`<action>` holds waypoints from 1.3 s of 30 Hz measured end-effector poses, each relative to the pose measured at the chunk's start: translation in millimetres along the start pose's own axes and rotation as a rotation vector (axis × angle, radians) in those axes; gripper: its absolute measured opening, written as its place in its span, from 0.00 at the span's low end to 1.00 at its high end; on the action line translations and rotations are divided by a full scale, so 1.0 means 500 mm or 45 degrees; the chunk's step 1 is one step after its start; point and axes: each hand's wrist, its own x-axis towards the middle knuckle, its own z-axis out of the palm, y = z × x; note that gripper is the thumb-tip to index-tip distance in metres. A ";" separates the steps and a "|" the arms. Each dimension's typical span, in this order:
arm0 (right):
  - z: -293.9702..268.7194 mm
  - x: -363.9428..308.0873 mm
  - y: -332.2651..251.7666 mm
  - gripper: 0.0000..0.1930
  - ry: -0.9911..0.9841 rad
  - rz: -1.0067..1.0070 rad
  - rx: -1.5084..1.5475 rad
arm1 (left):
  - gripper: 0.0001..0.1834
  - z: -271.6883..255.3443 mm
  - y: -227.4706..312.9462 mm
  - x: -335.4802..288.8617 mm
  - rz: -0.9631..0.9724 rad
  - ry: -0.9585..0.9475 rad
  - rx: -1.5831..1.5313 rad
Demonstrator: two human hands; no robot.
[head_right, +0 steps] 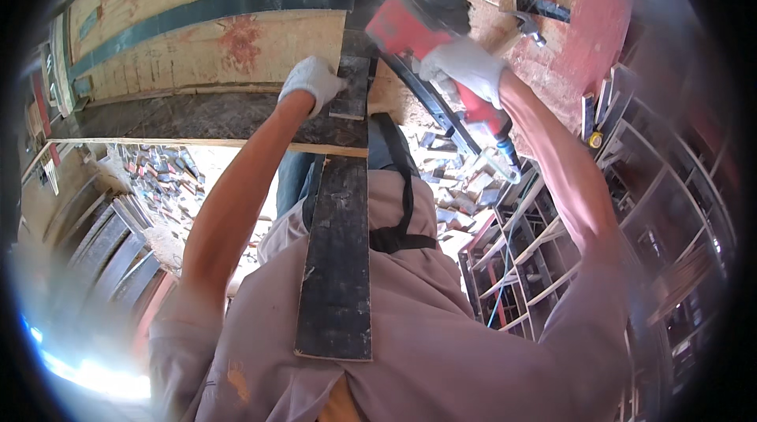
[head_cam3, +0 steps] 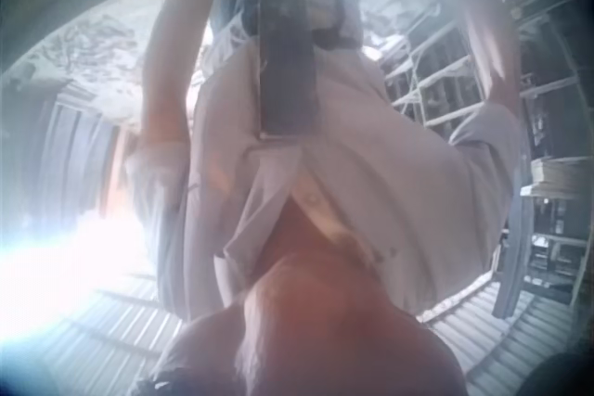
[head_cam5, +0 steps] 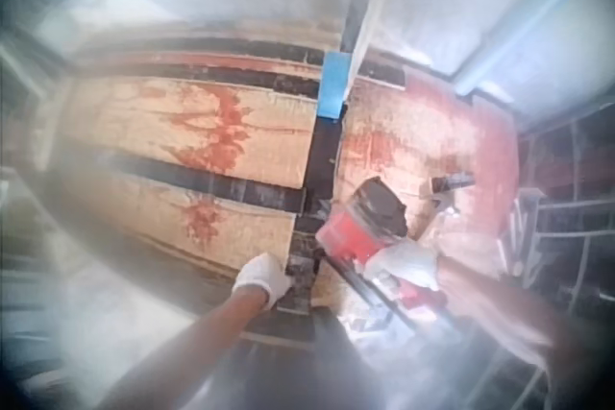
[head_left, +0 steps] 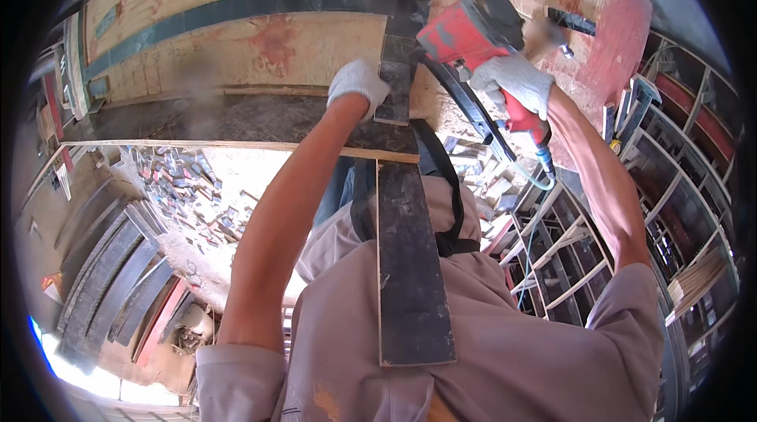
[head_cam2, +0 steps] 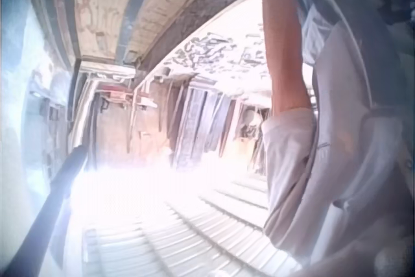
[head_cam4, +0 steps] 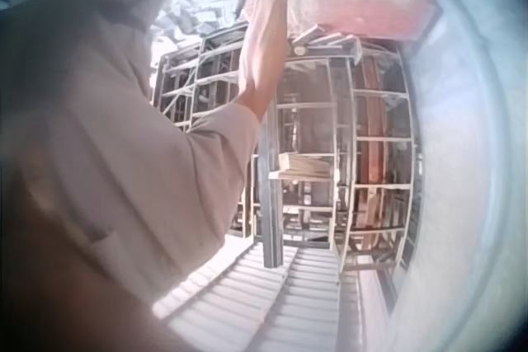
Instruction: The person picks up small wood pieces from debris, then uses a red pneumatic nail gun to fasten dark wood strips to a plywood floor. The person repeatedly positions strips and drives nails along the floor surface.
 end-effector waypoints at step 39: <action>0.043 -0.059 -0.067 0.04 -0.387 0.349 -0.233 | 0.23 -0.023 0.002 -0.560 1.139 0.688 -0.673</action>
